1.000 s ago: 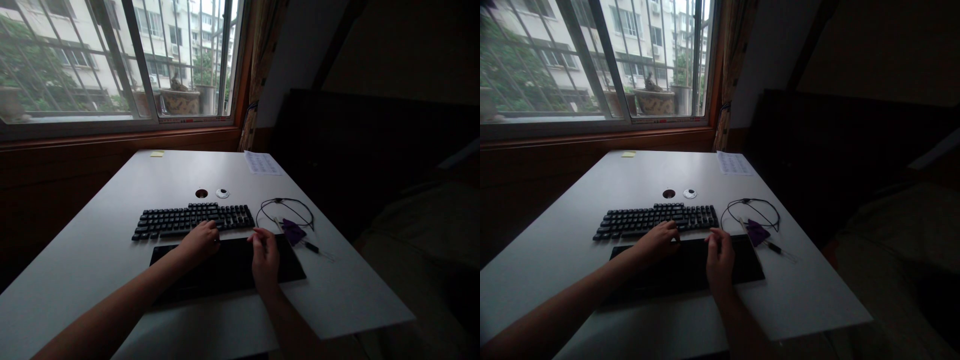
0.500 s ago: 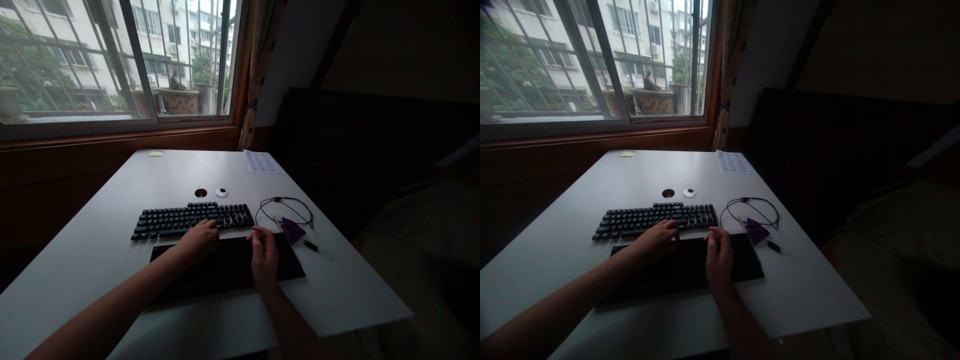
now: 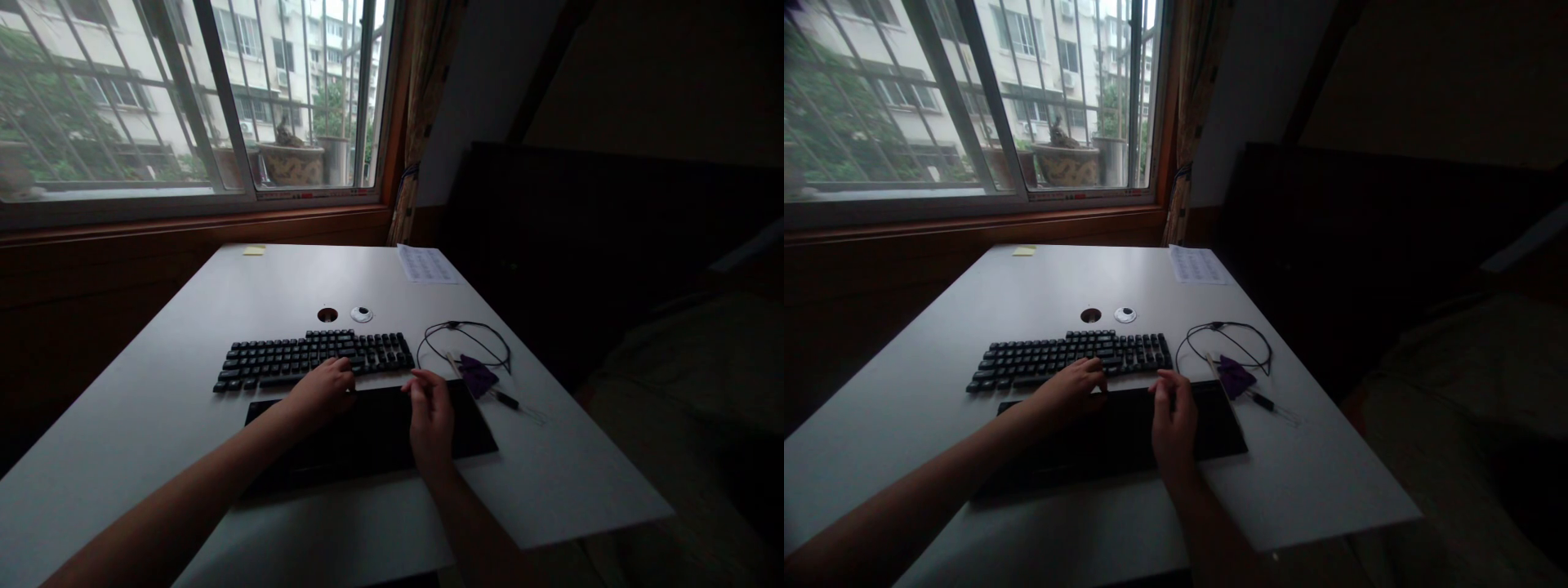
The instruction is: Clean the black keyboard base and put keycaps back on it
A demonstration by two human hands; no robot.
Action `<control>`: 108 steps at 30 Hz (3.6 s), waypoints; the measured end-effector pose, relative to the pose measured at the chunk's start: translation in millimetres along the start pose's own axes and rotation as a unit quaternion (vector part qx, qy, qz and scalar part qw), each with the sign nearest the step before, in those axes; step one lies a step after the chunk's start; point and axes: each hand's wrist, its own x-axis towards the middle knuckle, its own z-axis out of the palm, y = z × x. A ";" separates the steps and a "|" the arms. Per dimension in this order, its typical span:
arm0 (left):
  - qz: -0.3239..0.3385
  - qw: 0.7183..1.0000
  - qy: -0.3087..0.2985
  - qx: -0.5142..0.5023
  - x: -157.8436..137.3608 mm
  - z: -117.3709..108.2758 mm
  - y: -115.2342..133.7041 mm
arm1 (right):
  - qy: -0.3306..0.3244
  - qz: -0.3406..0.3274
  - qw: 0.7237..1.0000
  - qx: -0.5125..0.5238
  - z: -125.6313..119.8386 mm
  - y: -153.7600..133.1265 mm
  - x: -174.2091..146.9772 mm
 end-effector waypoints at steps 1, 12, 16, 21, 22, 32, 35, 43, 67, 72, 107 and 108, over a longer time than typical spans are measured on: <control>0.000 1.000 0.000 -0.001 0.2 0.8 0.0 | -0.001 -0.001 1.000 0.000 -0.1 -0.2 0.0; -0.004 1.000 0.001 -0.007 2.8 3.5 2.5 | -0.015 0.000 1.000 -0.002 -0.4 2.1 -1.0; -0.008 1.000 0.002 -0.014 2.3 3.9 2.0 | -0.022 -0.005 1.000 -0.007 -0.9 2.5 -0.7; -0.012 0.999 0.018 -0.036 -1.4 6.2 0.3 | -0.103 -0.080 0.989 -0.075 4.1 3.7 2.7; -0.013 0.999 0.023 -0.043 -2.7 6.9 -0.7 | -0.133 -0.103 0.981 -0.094 6.4 4.3 3.0; -0.037 0.992 0.080 -0.090 -16.1 20.0 -6.8 | -0.291 -0.192 0.925 -0.152 14.5 10.6 -0.5; -0.040 0.991 0.089 -0.095 -16.5 23.6 -6.1 | -0.310 -0.201 0.915 -0.164 14.0 12.1 -0.3; -0.035 0.986 0.110 -0.118 -23.8 27.7 -9.5 | -0.293 -0.199 0.919 -0.173 16.1 12.3 -0.1; -0.069 0.952 0.122 -0.271 -14.4 40.6 -24.0 | -0.317 -0.172 0.911 -0.202 16.1 11.7 -0.4; -0.069 0.947 0.134 -0.283 -18.0 38.3 -19.9 | -0.321 -0.172 0.909 -0.204 15.8 12.3 -0.7; -0.083 0.960 0.146 -0.223 -21.3 38.4 -15.1 | -0.289 -0.148 0.932 -0.160 15.2 8.0 -0.7; -0.086 0.961 0.146 -0.217 -21.4 38.2 -14.7 | -0.291 -0.148 0.932 -0.159 15.1 8.1 -0.7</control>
